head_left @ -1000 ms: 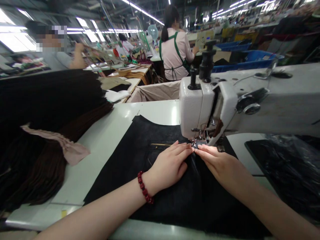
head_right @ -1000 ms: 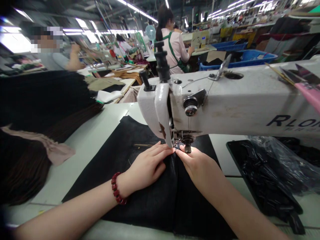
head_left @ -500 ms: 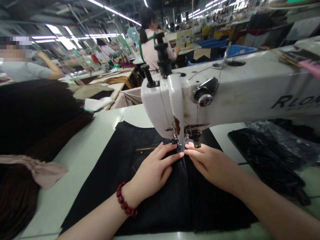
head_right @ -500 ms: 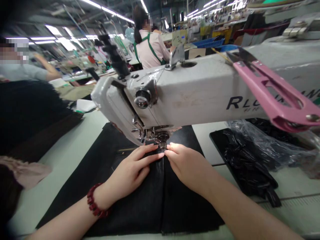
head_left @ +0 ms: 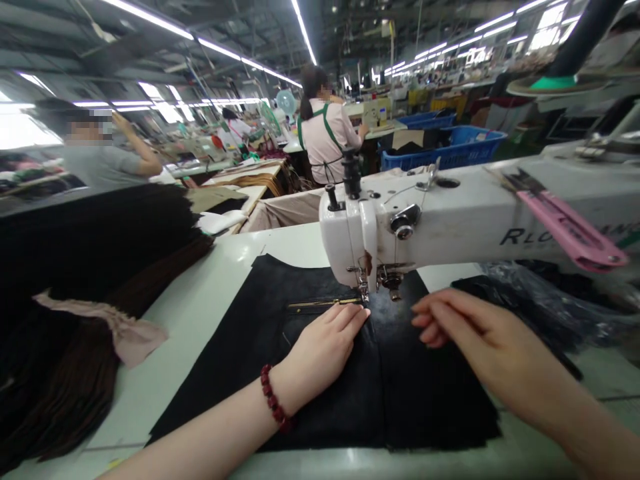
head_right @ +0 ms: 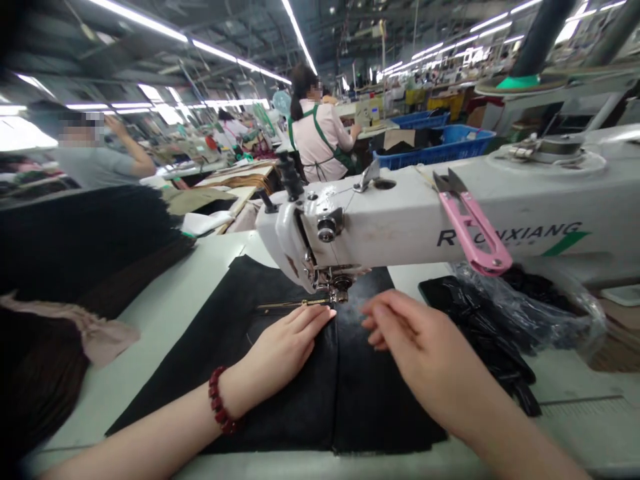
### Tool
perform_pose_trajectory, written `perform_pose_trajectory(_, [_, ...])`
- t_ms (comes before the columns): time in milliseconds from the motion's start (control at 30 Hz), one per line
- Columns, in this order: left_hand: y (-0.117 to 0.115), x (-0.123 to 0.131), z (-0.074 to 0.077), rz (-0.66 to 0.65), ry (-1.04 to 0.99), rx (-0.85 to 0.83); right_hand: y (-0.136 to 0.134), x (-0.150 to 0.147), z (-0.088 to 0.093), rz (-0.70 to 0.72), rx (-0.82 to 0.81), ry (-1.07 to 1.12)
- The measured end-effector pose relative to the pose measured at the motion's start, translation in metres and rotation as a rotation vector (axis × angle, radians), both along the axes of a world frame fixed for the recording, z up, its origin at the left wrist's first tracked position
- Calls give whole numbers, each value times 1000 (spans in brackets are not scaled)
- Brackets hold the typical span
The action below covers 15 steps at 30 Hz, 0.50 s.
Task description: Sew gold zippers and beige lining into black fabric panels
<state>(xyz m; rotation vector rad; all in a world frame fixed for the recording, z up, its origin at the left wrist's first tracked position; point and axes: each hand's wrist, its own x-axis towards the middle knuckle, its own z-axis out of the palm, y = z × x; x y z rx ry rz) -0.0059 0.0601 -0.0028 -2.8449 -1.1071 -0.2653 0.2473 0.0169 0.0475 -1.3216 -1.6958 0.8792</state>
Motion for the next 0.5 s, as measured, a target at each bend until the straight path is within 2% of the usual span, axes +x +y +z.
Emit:
perform_pose_trajectory(67, [0, 1, 1, 0, 18, 0, -13, 19, 20, -75, -75, 284])
perform_pose_trajectory(133, [-1, 2, 1, -5, 15, -1, -18, 34, 39, -132, -96, 467])
perform_pose_trajectory(200, [-1, 1, 1, -7, 3, -7, -14, 41, 59, -173, -106, 541])
perform_pose_trajectory(333, [-2, 0, -1, -26, 0, -6, 2, 39, 96, -208, -152, 518])
perform_pose_trajectory(433, [-2, -1, -4, -36, 3, 12, -4, 36, 105, -207, -192, 533])
perform_pose_trajectory(500, [-3, 0, -2, -39, 2, 3, -18, 36, 93, -182, -204, 536])
